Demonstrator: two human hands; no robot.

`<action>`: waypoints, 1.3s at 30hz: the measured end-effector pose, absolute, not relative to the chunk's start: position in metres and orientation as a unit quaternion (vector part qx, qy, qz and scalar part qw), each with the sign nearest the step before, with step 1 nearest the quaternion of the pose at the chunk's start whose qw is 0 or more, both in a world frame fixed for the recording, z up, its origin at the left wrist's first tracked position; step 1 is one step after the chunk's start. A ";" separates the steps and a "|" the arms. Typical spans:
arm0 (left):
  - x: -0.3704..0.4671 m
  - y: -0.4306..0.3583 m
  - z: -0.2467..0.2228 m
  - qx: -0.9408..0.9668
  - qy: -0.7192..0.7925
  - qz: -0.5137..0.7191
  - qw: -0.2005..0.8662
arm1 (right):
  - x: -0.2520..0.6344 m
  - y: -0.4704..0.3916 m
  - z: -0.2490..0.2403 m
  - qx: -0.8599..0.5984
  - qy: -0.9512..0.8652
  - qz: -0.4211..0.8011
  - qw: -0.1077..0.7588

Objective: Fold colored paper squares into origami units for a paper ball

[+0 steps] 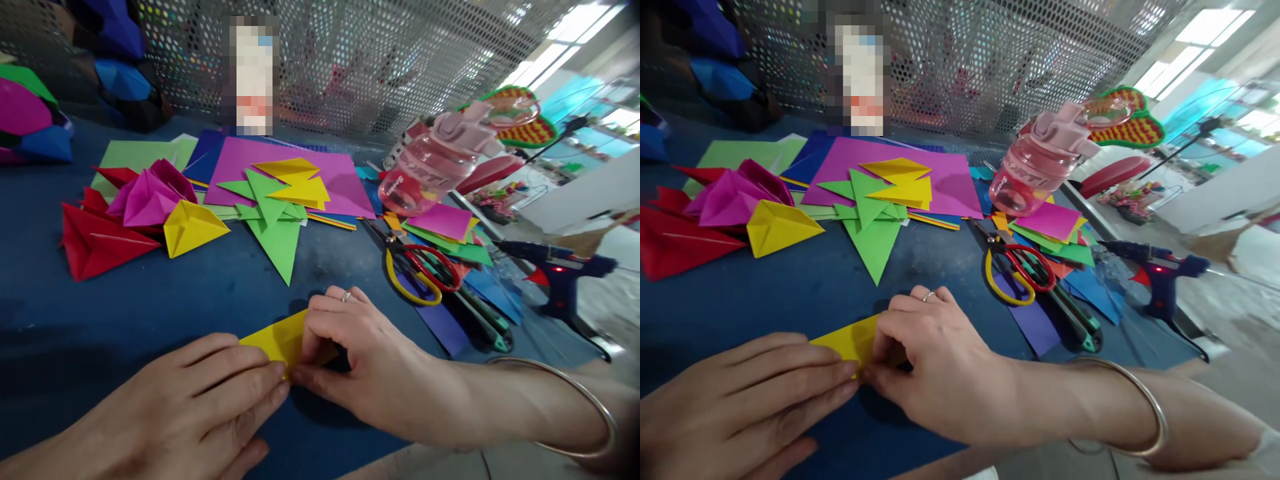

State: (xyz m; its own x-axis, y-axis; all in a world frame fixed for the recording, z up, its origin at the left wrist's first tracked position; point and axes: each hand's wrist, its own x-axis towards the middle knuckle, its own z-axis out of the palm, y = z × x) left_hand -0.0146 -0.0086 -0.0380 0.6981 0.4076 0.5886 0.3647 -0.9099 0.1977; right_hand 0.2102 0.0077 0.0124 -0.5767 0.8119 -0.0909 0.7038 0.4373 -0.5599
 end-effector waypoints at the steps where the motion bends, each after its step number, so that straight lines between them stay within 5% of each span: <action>1: -0.014 -0.009 -0.038 0.919 0.210 0.332 0.032 | 0.211 0.008 0.013 -0.449 -0.842 0.284 0.095; 39: -0.011 -0.010 -0.044 0.910 0.236 0.337 0.045 | 0.244 0.023 0.024 -0.446 -0.834 0.319 0.057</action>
State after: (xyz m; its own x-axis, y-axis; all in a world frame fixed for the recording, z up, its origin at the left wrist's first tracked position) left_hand -0.0113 -0.0097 -0.0444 0.6618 0.4593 0.5925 0.3988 -0.8849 0.2405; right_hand 0.2437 0.0229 0.0244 -0.5947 0.7813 -0.1893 0.7081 0.3977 -0.5835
